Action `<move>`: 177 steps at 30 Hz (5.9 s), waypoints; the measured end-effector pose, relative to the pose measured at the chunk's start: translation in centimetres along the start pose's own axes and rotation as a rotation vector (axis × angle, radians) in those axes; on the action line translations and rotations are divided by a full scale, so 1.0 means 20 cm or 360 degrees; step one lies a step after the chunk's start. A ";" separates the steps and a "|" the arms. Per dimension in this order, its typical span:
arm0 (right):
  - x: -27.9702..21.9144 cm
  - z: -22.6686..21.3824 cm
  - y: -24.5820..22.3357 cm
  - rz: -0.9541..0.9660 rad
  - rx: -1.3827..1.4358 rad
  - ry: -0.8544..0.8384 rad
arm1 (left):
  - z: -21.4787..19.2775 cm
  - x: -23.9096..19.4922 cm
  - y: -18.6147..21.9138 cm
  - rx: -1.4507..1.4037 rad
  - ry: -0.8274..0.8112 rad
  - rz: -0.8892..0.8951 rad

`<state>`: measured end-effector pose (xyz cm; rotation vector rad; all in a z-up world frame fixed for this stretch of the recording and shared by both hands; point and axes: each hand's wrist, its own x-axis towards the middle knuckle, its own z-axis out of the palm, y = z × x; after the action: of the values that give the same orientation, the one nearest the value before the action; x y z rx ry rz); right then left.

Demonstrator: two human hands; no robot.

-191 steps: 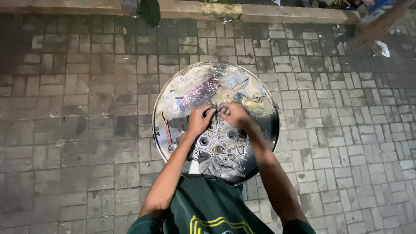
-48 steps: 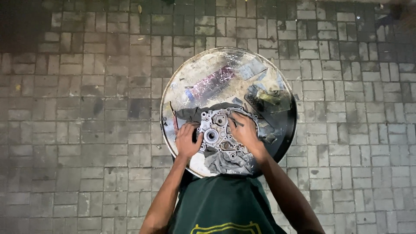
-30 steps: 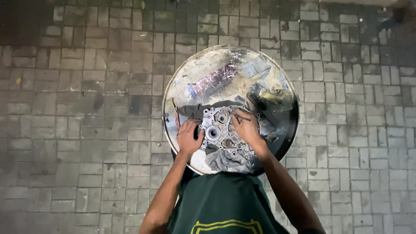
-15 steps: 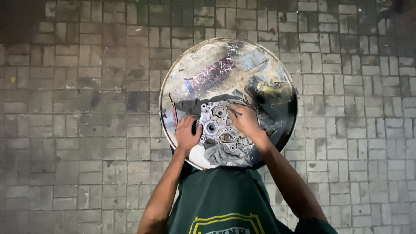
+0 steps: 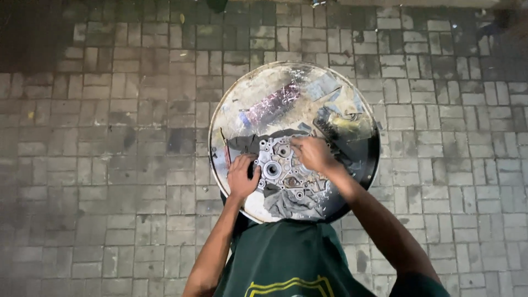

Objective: The person cleans a disassembled mechanical part, likely an engine cylinder head, using a wire brush and a rag. They scrub various surfaces and crevices of the metal part, which is placed on a large metal tray, and wipe it down with the cloth.

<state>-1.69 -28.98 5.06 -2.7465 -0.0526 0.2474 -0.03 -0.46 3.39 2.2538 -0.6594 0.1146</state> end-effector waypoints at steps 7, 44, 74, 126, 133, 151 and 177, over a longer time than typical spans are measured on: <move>-0.06 -0.02 0.12 -0.0289 -0.0088 0.0158 | 0.02 -0.04 -0.04 0.0030 -0.0024 -0.0034; -0.03 -0.30 -0.08 -0.0356 0.0120 0.0221 | 0.06 -0.04 -0.08 -0.0025 0.0002 -0.0018; -0.05 0.01 0.18 -0.0621 -0.0280 0.0582 | 0.04 -0.04 -0.05 -0.0073 0.0002 -0.0039; 0.06 -0.31 -0.13 -0.0153 -0.0040 -0.0365 | 0.04 -0.04 -0.06 -0.0078 -0.0018 -0.0061; -0.04 -0.06 0.08 -0.0506 -0.0094 0.0342 | 0.01 -0.03 -0.02 -0.0075 -0.0014 -0.0049; -0.01 -0.05 -0.06 -0.0002 0.0284 0.0292 | 0.01 0.00 0.00 -0.0014 0.0055 -0.0052; -0.03 -0.14 -0.13 0.0048 0.0206 0.0391 | 0.04 -0.02 -0.04 0.0102 -0.0076 -0.0108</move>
<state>-1.73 -27.57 8.70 -2.6283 0.0683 -0.0772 -0.10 -0.48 2.21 2.3442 -0.6118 0.0495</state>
